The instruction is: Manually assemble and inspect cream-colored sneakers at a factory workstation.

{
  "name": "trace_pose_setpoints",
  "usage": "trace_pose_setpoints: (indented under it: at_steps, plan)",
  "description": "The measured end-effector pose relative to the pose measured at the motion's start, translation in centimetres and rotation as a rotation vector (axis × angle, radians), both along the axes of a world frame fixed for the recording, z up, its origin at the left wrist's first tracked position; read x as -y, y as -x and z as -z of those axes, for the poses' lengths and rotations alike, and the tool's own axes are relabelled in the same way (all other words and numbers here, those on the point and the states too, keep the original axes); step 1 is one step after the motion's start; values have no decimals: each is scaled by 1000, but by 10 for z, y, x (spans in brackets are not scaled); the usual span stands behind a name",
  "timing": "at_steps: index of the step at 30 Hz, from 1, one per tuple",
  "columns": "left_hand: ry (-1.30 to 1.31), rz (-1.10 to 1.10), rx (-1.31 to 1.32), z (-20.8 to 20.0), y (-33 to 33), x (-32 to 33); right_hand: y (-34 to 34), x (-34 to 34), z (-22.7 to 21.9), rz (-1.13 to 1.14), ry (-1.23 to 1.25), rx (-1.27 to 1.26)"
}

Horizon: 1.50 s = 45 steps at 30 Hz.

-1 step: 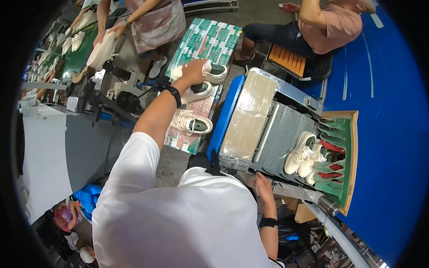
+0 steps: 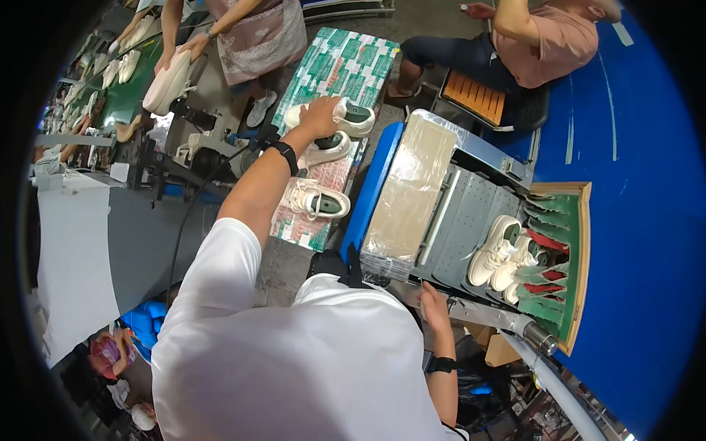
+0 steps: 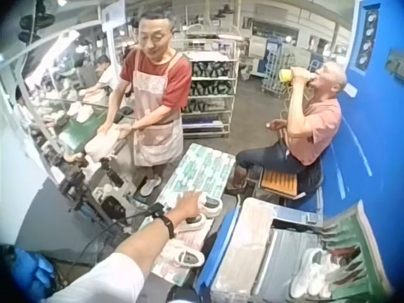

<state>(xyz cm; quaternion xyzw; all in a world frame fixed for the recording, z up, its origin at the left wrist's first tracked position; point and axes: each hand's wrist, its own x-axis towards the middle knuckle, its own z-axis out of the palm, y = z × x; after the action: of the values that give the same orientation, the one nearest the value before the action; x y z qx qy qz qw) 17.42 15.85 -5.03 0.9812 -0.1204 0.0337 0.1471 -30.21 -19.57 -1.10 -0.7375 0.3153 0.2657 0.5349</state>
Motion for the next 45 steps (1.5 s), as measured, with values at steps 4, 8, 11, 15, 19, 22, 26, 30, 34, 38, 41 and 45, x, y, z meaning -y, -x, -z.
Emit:
trace_pose_setpoints:
  at_steps: [4,8,11,15,19,22,26,30,34,38,41,45]
  plan:
    - [-5,-20,-43,0,29,34,-8,1,-11,-21,-9,-70]
    - [514,210,-162,-8,139,143,7,10,4,-44,-6,-30]
    - [720,318,-466,-15,228,253,31,27,24,-72,-7,17]
    - [702,202,-699,11,302,386,57,43,14,40,-81,-24]
    - [675,284,-988,9,328,457,81,68,-11,164,-160,-52]
    - [629,17,-851,11,349,484,99,78,-15,297,-159,-83]
    - [645,-10,-683,24,350,497,110,79,-19,309,-135,-67]
    - [667,18,-818,38,324,484,115,79,-20,288,-151,-81]
    - [952,17,-1097,21,287,439,113,63,-18,348,-172,-22]
    - [1312,-109,-1311,-18,267,362,104,50,-2,329,-218,-55]
    - [1156,-44,-1186,-75,250,284,89,43,4,363,-278,-51]
    - [405,-24,-635,-63,254,204,47,29,-8,294,-240,-12]
